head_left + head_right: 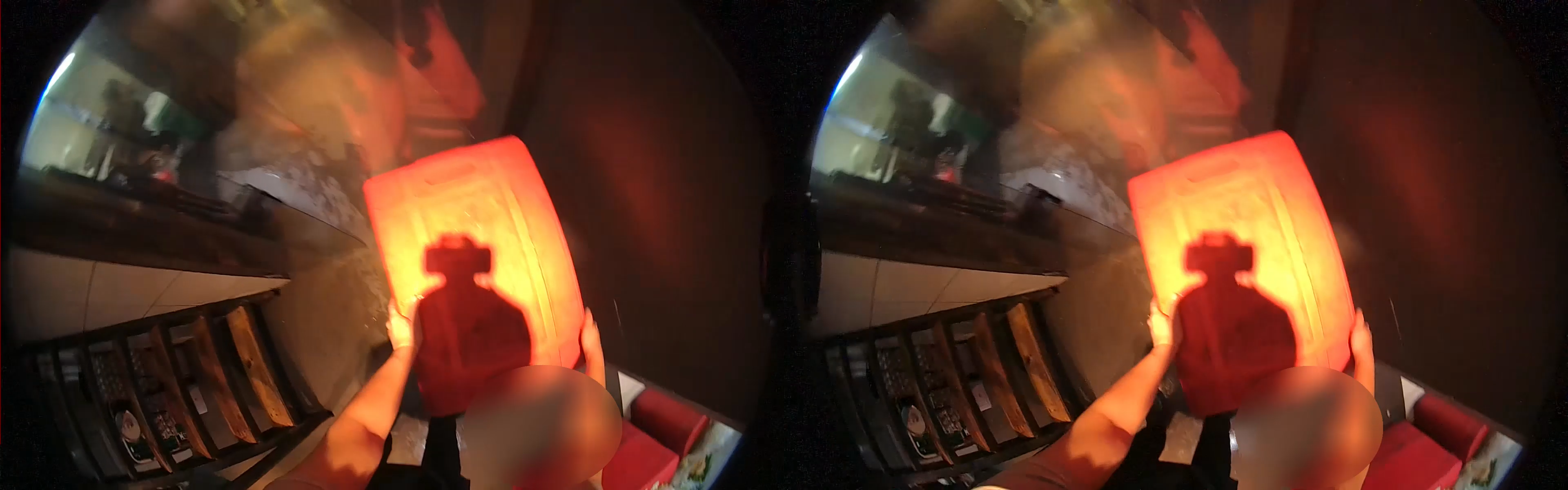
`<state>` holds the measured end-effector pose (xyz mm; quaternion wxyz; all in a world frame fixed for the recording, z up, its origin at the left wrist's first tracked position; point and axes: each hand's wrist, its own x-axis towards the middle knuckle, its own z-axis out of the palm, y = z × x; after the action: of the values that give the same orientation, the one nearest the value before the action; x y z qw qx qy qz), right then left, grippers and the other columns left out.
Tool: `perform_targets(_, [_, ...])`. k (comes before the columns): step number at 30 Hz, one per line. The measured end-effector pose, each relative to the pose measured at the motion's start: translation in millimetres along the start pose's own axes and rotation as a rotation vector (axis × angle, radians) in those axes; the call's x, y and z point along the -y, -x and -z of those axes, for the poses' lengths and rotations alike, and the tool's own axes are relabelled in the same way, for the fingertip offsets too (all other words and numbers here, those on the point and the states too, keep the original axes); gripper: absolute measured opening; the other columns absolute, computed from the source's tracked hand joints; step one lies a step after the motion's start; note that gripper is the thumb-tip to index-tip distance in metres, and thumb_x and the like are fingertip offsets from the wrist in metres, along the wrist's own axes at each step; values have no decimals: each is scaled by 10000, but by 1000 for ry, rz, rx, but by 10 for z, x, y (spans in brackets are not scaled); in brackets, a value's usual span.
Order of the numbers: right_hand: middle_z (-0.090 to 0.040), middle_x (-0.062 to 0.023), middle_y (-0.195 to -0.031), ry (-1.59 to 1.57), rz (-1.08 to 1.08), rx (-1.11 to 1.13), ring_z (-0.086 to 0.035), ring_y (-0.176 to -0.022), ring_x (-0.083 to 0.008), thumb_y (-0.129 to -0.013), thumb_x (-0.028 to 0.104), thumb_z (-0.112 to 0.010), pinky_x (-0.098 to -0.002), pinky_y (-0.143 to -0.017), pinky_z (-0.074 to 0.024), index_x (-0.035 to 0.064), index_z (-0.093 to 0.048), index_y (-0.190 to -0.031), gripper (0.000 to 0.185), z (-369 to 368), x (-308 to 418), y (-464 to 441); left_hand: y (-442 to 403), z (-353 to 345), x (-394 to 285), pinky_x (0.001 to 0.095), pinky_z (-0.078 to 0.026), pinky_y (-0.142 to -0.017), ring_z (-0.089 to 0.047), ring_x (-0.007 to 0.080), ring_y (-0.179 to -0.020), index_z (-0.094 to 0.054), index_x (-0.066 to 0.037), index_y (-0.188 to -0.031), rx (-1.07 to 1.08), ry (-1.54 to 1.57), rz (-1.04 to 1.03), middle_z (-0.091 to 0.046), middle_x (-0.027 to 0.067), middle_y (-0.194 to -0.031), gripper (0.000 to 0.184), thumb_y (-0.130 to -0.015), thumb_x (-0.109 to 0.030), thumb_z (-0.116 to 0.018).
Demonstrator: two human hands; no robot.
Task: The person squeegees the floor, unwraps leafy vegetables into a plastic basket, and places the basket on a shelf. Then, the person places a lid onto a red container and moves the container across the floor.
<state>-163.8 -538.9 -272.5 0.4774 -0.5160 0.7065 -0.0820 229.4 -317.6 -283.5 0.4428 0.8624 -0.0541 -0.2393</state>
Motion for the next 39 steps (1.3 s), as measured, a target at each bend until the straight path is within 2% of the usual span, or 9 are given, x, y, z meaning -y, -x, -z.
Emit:
perform_targets(10, [-561, -311, -1043, -3, -99, -237, -522, -1016, -428, -897, 574, -229, -440, -881, -396, -115, -562, -1026, 776, -1194, -882, 2079, -572, 853, -411, 384, -342, -981, -427, 327, -1193, -358, -74, -1316, 446, -374, -152, -485, 213, -1240, 748, -801, -605, -460])
perform_targets(12, [-533, -141, -1188, -770, -43, -100, -520, -1064, -264, -929, 478, -320, -352, -926, -393, -74, -481, -1187, 630, -1496, -1061, 2546, -610, 1025, -220, 407, -328, -996, -387, 340, -1223, -318, -65, -1341, 353, -495, -112, -412, 234, -1303, 851, -742, -632, -531])
perform_targets(14, [-453, -96, -1295, -1307, 20, 35, -436, -1167, -263, -893, 532, -357, -381, -958, -352, 9, -392, -1288, 657, -1832, -809, 3300, -510, 1325, 262, 397, -318, -1009, -367, 329, -1243, -284, -68, -1360, 255, -543, -84, -387, 243, -1319, 928, -700, -656, -570])
perform_targets(16, [-418, -93, -1326, -1511, -367, -133, -396, -1202, -263, -851, 586, -383, -404, -972, -328, 49, -356, -1317, 711, -2503, -569, 3855, -227, 1686, 941, 436, -307, -1014, -364, 348, -1237, -150, -72, -1403, 300, -194, 23, -310, 243, -1364, 1074, -645, -667, -622])
perform_targets(19, [-374, -90, -1364, -1770, -628, -53, -335, -1250, -264, -776, 671, -425, -442, -973, -312, 114, -314, -1349, 807, -3315, -776, 4083, 477, 2069, 1267, 520, -288, -988, -350, 331, -1246, -40, -130, -1417, 366, 135, 653, -296, 178, -1394, 1193, -567, -776, -573])
perform_targets(22, [-401, -105, -1335, -1787, -121, 245, -356, -1236, -287, -760, 680, -449, -479, -941, -357, 115, -332, -1335, 815, -3279, -228, 3760, 1191, 1956, 1518, 387, -423, -815, -456, 260, -1089, -215, -154, -1360, 683, 383, 623, -445, 125, -1229, 1039, -600, -783, -539])
perform_targets(27, [-438, -106, -1296, -1850, -214, 35, -453, -1142, -309, -779, 641, -475, -494, -934, -391, 109, -385, -1298, 749, -3304, -294, 3428, 1429, 879, 2120, 295, -404, -544, -486, 105, -703, -546, -113, -1086, 664, 735, 705, -556, 28, -865, 711, -714, -718, -498])
perform_targets(35, [-470, -93, -1272, -1813, -237, 222, -491, -1103, -289, -752, 595, -558, -482, -894, -433, 125, -435, -1262, 704, -3260, -370, 3508, 1499, 874, 1824, 317, -481, -816, -575, 202, -936, -453, -55, -1213, 431, 1086, 457, -560, 77, -1090, 518, -839, -391, -574])
perform_targets(39, [-535, -72, -1201, -1821, -254, 294, -536, -1041, -279, -710, 536, -643, -454, -861, -451, 119, -474, -1222, 682, -3263, -585, 3445, 1643, 1301, 1337, 314, -458, -801, -538, 165, -959, -429, -58, -1241, 601, 974, 506, -550, 78, -1094, 597, -816, -444, -589])
